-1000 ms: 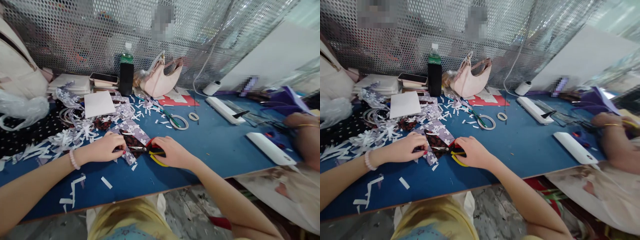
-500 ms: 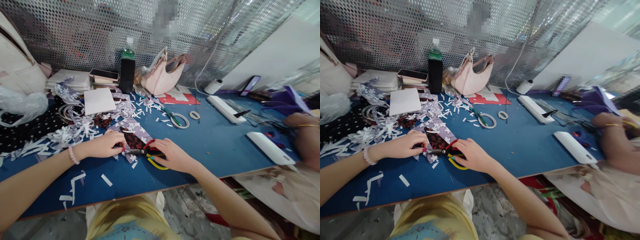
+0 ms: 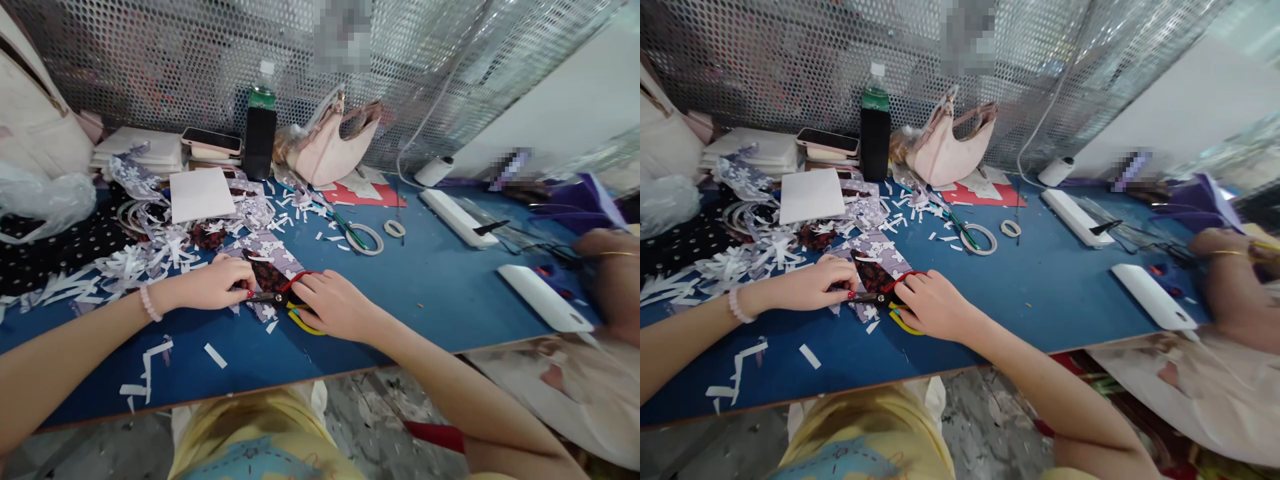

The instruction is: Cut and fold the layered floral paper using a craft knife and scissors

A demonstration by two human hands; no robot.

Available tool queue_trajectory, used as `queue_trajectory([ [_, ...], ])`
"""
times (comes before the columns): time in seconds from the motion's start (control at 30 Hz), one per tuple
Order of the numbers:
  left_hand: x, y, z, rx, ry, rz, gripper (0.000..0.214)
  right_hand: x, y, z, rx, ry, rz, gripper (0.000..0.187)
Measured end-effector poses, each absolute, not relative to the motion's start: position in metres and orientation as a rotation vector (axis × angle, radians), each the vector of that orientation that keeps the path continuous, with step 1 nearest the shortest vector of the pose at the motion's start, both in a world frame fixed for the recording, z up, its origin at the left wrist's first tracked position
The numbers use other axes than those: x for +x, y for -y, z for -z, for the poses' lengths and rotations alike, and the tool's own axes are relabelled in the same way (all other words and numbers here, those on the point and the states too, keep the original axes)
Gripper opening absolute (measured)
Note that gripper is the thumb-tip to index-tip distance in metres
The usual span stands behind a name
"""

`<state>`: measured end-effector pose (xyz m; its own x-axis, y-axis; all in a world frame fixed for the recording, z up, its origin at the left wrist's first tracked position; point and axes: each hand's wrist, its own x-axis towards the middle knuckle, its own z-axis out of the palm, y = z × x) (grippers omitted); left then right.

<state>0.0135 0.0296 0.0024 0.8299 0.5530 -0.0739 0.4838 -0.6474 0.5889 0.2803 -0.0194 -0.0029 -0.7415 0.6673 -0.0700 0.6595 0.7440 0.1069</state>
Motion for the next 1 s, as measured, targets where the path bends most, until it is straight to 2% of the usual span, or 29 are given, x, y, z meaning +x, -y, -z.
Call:
queue_trajectory([
  [0.4,0.014,-0.029,0.002,2.399,-0.755,-0.174,0.014,0.281,0.004,0.002,0.908,-2.819,-0.2,0.02],
  [1.0,0.015,-0.031,0.007,2.408,-0.755,-0.167,0.016,0.269,0.003,-0.002,0.893,-2.747,-0.187,0.022],
])
